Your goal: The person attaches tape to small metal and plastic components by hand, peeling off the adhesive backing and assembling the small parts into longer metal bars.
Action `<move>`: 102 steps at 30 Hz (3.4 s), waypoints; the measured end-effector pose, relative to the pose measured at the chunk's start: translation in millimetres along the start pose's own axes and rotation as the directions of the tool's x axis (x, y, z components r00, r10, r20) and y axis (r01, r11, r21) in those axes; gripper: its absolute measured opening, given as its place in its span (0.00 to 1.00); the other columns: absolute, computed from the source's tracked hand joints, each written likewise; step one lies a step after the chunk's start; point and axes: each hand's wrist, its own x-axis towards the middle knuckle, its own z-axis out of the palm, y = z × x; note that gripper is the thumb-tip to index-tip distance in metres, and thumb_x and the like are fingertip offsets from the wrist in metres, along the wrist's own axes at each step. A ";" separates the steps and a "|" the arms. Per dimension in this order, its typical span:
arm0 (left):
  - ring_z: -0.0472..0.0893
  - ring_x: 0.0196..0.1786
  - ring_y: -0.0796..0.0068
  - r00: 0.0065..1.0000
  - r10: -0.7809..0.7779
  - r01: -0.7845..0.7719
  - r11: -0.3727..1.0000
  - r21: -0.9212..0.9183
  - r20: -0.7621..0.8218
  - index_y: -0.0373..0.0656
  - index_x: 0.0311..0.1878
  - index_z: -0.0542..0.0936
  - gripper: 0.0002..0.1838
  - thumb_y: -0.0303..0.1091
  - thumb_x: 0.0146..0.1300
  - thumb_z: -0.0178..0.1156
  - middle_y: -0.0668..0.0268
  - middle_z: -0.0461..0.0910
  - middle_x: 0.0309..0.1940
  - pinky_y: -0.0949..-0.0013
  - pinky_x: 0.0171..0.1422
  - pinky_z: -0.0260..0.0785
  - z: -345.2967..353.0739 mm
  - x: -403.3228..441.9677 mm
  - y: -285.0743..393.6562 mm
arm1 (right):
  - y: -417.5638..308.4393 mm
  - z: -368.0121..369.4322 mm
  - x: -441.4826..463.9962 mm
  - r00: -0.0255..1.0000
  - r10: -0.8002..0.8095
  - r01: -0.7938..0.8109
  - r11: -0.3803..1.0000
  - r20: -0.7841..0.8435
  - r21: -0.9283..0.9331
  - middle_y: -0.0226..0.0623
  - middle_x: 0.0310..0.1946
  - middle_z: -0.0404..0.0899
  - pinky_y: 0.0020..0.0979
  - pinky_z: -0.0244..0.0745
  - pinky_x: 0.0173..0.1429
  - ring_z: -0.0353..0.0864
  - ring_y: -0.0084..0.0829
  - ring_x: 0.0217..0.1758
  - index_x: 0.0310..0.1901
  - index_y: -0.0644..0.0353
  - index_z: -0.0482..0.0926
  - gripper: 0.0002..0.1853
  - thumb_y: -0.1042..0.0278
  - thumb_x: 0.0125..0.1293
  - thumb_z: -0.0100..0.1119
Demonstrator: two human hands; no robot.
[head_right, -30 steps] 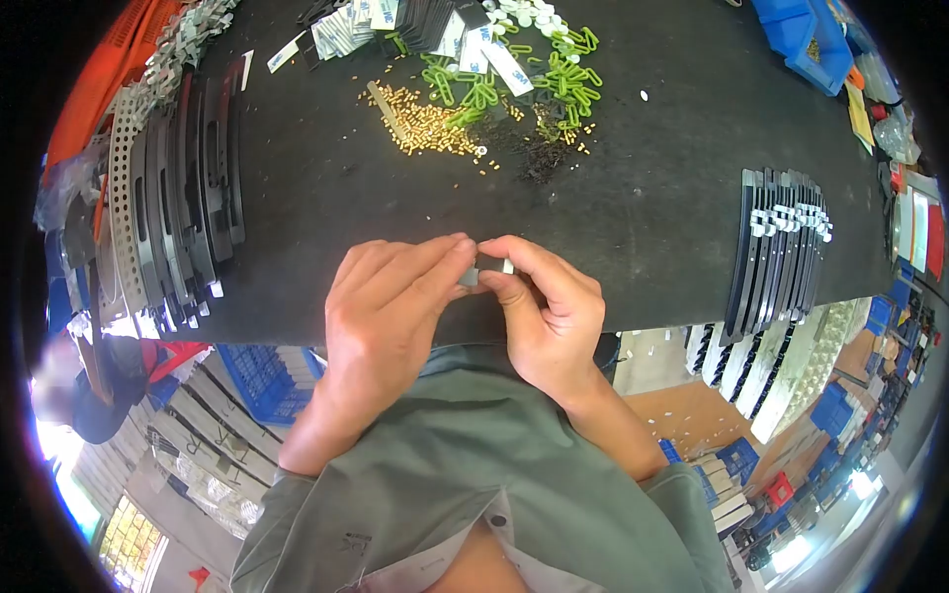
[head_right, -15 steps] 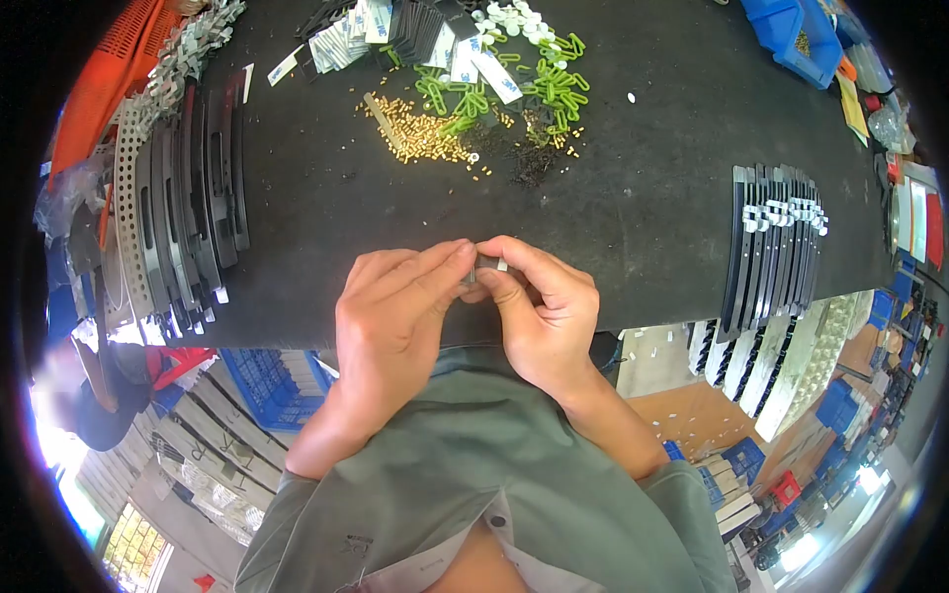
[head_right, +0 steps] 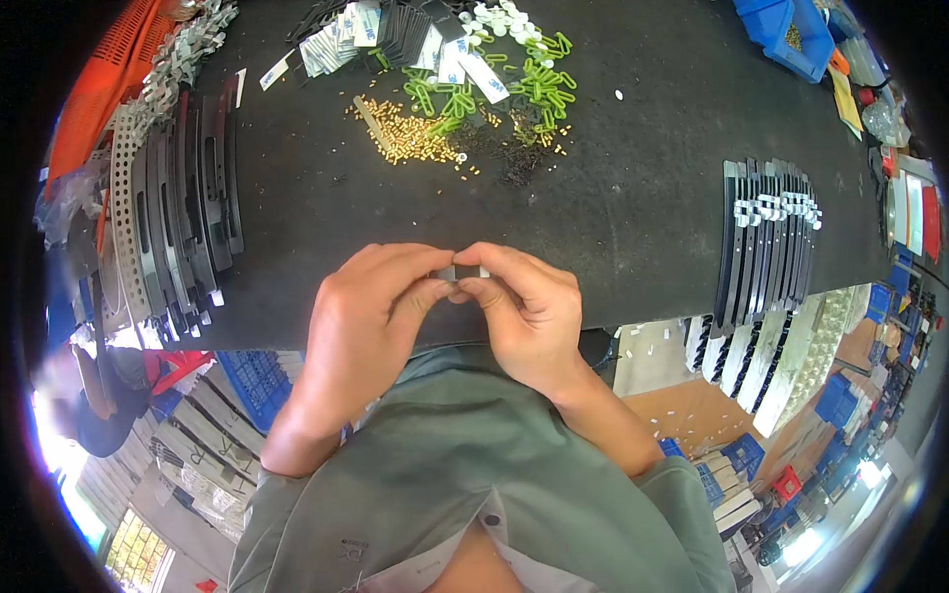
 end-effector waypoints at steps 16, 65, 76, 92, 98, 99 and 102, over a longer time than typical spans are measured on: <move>0.83 0.33 0.65 0.508 0.539 -0.831 0.512 -0.217 -0.672 0.34 0.34 0.84 0.11 0.32 0.52 0.65 0.49 0.84 0.40 0.63 0.33 0.76 -38.4 9.2 93.8 | 9.6 -12.9 0.5 0.987 -0.097 0.125 0.965 -0.128 0.231 0.45 0.43 0.81 0.30 0.82 0.43 0.82 0.28 0.37 0.53 0.70 0.77 0.08 0.77 0.76 0.57; 0.87 0.49 0.48 0.906 -0.133 0.332 0.813 0.479 -0.403 0.37 0.46 0.85 0.17 0.43 0.65 0.67 0.51 0.88 0.44 0.53 0.57 0.77 -111.6 254.3 -83.3 | 14.2 -52.1 8.7 0.973 -0.025 0.070 0.979 -0.228 0.190 0.37 0.40 0.81 0.28 0.83 0.44 0.82 0.23 0.37 0.52 0.68 0.76 0.06 0.79 0.78 0.53; 0.87 0.48 0.55 0.936 0.214 -0.031 0.841 0.540 -0.280 0.40 0.54 0.84 0.13 0.26 0.67 0.62 0.54 0.86 0.46 0.60 0.54 0.78 -118.6 136.2 -58.9 | 12.2 -54.0 7.0 0.964 -0.039 0.091 0.978 -0.262 0.190 0.38 0.42 0.80 0.29 0.84 0.46 0.82 0.24 0.39 0.53 0.67 0.76 0.07 0.77 0.78 0.55; 0.86 0.44 0.54 0.965 0.194 -0.112 0.913 0.393 -0.177 0.38 0.45 0.85 0.07 0.28 0.66 0.67 0.58 0.86 0.43 0.59 0.47 0.78 -33.6 97.5 -19.6 | 12.0 -52.4 8.5 0.969 -0.064 0.117 0.970 -0.240 0.214 0.39 0.41 0.80 0.29 0.82 0.45 0.82 0.24 0.38 0.53 0.67 0.76 0.07 0.75 0.78 0.56; 0.86 0.43 0.52 0.985 0.105 -0.056 0.944 0.324 -0.136 0.38 0.43 0.85 0.07 0.30 0.66 0.67 0.58 0.87 0.39 0.58 0.48 0.78 -12.4 111.4 -23.9 | 10.7 -53.9 5.4 0.966 -0.056 0.119 0.963 -0.254 0.240 0.39 0.42 0.80 0.30 0.82 0.45 0.82 0.25 0.39 0.53 0.67 0.75 0.08 0.75 0.78 0.56; 0.86 0.43 0.52 0.986 0.096 -0.046 0.940 0.337 -0.133 0.38 0.43 0.85 0.07 0.30 0.66 0.67 0.58 0.87 0.39 0.58 0.48 0.78 -17.6 106.8 -22.0 | 11.3 -53.9 5.4 0.965 -0.054 0.116 0.965 -0.258 0.233 0.40 0.42 0.80 0.30 0.82 0.45 0.82 0.25 0.39 0.53 0.67 0.76 0.08 0.76 0.78 0.56; 0.87 0.42 0.54 0.976 0.114 -0.054 0.953 0.298 -0.187 0.38 0.45 0.86 0.07 0.27 0.66 0.67 0.56 0.87 0.39 0.60 0.49 0.78 -35.0 86.4 -17.9 | 13.7 -52.5 7.1 0.958 -0.082 0.149 0.961 -0.275 0.232 0.40 0.43 0.80 0.29 0.83 0.43 0.82 0.25 0.38 0.53 0.68 0.76 0.08 0.77 0.77 0.56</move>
